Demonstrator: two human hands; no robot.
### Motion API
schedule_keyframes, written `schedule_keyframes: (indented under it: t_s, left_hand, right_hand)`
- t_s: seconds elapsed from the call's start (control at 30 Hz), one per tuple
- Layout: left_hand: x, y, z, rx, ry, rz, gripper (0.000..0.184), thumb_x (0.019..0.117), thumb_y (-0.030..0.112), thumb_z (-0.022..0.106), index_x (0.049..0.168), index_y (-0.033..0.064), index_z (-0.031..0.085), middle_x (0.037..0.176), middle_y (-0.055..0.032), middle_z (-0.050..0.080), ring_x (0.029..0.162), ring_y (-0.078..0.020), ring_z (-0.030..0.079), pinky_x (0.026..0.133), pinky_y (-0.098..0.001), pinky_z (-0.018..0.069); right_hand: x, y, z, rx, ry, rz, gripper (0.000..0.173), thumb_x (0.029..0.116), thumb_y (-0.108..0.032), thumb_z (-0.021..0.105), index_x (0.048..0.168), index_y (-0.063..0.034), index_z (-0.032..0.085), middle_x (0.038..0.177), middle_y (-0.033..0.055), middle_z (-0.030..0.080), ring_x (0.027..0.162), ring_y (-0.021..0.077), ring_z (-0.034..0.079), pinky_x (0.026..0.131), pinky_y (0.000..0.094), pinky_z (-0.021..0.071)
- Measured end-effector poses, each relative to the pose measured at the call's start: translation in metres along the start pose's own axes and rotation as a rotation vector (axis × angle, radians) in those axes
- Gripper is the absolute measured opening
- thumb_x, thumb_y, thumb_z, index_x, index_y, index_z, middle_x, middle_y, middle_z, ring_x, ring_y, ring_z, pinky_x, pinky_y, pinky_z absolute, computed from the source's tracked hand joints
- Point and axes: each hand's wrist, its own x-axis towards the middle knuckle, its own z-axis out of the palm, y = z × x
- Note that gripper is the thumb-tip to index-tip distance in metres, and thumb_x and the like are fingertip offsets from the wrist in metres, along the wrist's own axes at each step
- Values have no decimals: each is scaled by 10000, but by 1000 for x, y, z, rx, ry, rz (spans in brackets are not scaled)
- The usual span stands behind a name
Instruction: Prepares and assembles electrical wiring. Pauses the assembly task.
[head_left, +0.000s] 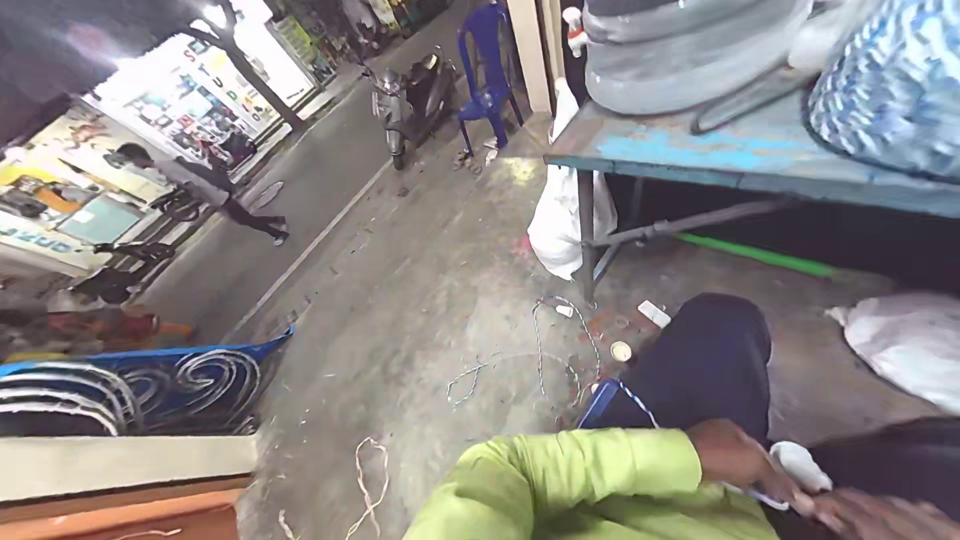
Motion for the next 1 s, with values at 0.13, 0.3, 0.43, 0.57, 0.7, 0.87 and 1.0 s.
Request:
schedule_keyframes:
  t_s: [0.13,0.3,0.43,0.57,0.7,0.87,1.0]
  left_hand:
    - [-1,-20,-12,156,-207,170,175,979,-61,557,1043,-121,708,966,-145,729,889,-126,666,835,-264,521]
    - [22,-22,4,-453,-146,-84,233,1001,40,487,945,60,712,827,25,715,696,-23,639,636,-191,534]
    - [24,-23,6,-467,-61,-151,202,1036,74,475,969,63,665,801,3,686,690,-71,650,652,-233,563]
    - [21,-27,5,-521,-68,-129,195,1011,34,501,973,55,691,874,-10,714,729,-75,663,676,-238,571]
    - [19,-32,6,-562,-44,-120,181,1007,-7,521,996,18,700,876,-35,724,746,-89,681,706,-246,588]
    - [19,-39,8,-511,-54,-40,194,987,-25,531,1008,4,721,895,-37,726,779,-89,679,751,-258,582]
    - [18,-45,11,-401,-23,67,183,953,-19,567,1033,7,731,875,3,728,764,-41,660,733,-223,561]
  right_hand:
    - [-15,-13,8,55,125,40,424,1065,-325,462,1059,-24,761,1042,224,710,1080,439,641,1035,627,423]
    - [-10,-4,3,55,368,10,173,991,-212,654,1054,-152,803,1091,84,731,1123,287,635,1049,473,452]
    - [-9,-6,6,60,302,10,225,932,-230,635,1056,-140,801,1108,54,748,1163,274,648,1129,547,389]
    - [-10,-6,7,92,286,52,266,931,-266,700,1120,-93,769,1107,75,754,1159,261,667,1162,554,362]
    - [-11,-5,9,81,281,34,209,972,-269,705,1078,-107,784,1075,57,760,1139,240,681,1168,563,370]
    - [-12,-4,8,75,279,32,178,975,-245,705,1030,-103,797,1036,35,768,1100,216,699,1162,543,399]
    - [-14,-4,10,67,252,39,182,994,-193,659,1034,-74,790,1043,72,761,1107,249,699,1160,551,403]
